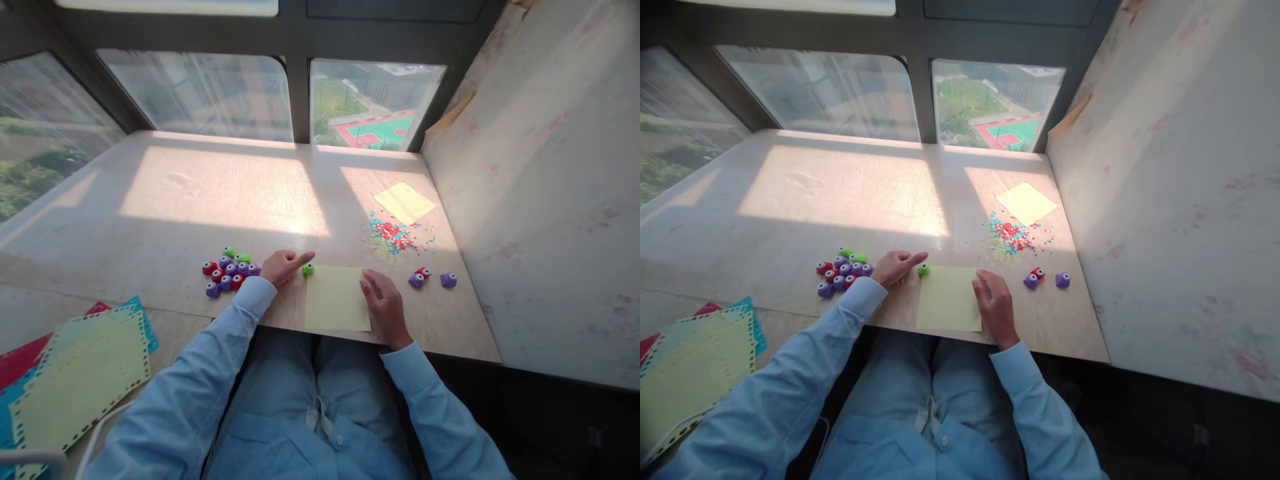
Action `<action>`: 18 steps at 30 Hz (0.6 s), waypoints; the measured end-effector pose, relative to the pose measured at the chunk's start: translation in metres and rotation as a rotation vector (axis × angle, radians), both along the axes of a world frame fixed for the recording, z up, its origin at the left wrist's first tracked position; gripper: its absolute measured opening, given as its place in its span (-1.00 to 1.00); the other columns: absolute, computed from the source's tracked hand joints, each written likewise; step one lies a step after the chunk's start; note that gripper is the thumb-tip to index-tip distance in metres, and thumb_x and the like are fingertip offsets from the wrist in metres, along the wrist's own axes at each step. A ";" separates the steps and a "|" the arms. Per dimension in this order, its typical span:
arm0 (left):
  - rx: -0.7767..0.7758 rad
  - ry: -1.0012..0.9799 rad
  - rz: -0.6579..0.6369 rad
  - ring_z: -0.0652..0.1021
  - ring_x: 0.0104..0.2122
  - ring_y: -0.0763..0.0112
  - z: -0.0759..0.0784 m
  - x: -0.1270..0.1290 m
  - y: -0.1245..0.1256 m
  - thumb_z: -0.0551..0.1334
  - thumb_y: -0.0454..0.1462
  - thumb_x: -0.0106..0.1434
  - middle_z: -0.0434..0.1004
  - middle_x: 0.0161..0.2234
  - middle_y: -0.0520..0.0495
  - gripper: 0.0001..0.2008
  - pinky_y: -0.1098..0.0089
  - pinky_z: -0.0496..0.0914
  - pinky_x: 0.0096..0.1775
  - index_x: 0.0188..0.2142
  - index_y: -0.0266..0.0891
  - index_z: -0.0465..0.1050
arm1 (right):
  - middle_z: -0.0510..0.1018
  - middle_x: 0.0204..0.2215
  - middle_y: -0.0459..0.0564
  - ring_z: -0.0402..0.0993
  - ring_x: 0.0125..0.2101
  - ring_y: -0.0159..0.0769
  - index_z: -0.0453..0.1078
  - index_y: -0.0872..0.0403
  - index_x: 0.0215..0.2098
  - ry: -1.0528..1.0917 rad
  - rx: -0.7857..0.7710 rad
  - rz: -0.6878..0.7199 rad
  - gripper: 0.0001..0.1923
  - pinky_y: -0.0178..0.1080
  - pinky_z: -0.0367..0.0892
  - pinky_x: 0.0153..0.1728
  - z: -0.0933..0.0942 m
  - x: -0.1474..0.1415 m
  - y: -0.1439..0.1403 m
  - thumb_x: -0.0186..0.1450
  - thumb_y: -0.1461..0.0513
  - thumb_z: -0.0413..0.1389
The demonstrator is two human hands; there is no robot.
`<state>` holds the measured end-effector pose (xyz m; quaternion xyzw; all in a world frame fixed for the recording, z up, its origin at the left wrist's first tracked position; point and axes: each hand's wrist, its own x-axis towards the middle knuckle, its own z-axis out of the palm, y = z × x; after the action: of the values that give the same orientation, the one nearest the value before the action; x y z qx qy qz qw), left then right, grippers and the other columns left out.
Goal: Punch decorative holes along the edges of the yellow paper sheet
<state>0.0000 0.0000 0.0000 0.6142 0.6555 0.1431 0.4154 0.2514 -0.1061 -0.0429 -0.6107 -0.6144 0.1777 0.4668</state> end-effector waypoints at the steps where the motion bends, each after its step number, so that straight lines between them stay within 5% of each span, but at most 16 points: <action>1: -0.023 0.011 -0.013 0.40 -0.73 0.39 0.000 0.001 0.002 0.15 0.37 -0.01 0.19 -0.76 0.10 -0.33 0.41 0.21 -0.61 -0.65 -0.16 0.09 | 0.61 -0.10 0.14 0.51 -0.06 -0.09 0.50 0.04 -0.06 0.002 0.000 0.001 -0.68 0.05 0.40 0.01 0.000 0.000 0.000 0.38 0.05 0.04; 18: -0.173 -0.071 -0.143 0.19 -0.79 0.54 0.010 0.001 0.013 0.31 0.28 -0.10 0.07 -0.80 0.10 -0.33 0.41 0.01 -0.67 -0.76 -0.14 0.05 | 0.63 -0.16 0.12 0.52 -0.11 -0.11 0.52 0.05 -0.15 0.010 0.003 0.019 -0.69 0.02 0.41 -0.02 0.001 0.000 0.001 0.38 0.05 0.03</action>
<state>0.0014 0.0134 0.0101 0.6159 0.6047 0.0775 0.4990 0.2514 -0.1053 -0.0420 -0.6032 -0.6181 0.1844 0.4691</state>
